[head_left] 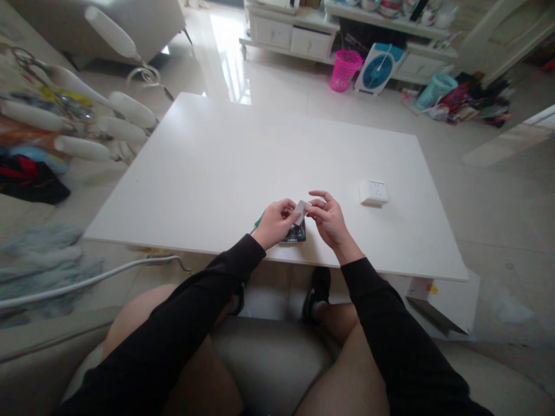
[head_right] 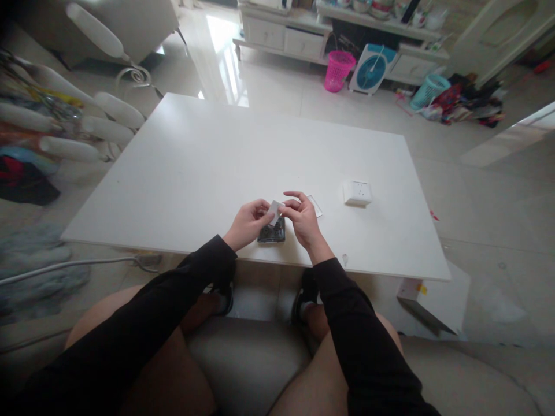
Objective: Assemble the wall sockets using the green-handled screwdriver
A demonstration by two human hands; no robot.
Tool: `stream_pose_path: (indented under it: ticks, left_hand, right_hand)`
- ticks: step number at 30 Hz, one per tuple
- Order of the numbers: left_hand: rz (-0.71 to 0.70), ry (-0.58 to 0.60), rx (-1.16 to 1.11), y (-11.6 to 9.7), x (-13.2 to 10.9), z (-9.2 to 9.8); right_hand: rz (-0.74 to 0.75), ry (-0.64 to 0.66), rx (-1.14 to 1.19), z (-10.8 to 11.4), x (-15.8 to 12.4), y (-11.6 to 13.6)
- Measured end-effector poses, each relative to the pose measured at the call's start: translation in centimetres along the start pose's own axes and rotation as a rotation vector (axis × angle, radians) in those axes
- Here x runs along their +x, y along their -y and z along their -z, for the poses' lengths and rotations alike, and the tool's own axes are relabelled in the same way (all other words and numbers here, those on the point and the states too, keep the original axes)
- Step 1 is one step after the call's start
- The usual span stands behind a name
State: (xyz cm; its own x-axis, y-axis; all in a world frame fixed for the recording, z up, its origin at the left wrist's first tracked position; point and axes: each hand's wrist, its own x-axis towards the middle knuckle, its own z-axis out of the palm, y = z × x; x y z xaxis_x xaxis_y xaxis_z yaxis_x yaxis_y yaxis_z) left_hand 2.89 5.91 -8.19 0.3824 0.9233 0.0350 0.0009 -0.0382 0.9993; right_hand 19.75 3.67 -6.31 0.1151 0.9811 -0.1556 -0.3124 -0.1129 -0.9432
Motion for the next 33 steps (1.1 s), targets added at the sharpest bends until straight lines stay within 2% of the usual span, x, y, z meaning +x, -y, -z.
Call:
stream_pose_path:
  ticks: [7, 14, 22, 28, 33]
  left_hand:
    - [0.011, 0.008, 0.000, -0.25, -0.15, -0.03]
    - [-0.060, -0.015, 0.106, -0.62, -0.22, -0.03]
    - [-0.080, 0.007, 0.157, -0.70, -0.39, -0.01]
    - [-0.057, 0.001, 0.127, -0.68, -0.20, -0.19]
    - [-0.036, -0.020, 0.108, -0.61, -0.10, -0.23]
  right_hand:
    - [0.037, 0.005, -0.048, 0.29, 0.12, -0.18]
    - [0.073, -0.007, -0.083, 0.10, 0.23, -0.57]
    - [0.143, -0.051, -0.102, -0.13, 0.17, -0.47]
    - [0.245, -0.135, -0.237, -0.34, -0.05, -0.42]
    - [0.302, -0.145, -0.357, -0.16, -0.13, -0.42]
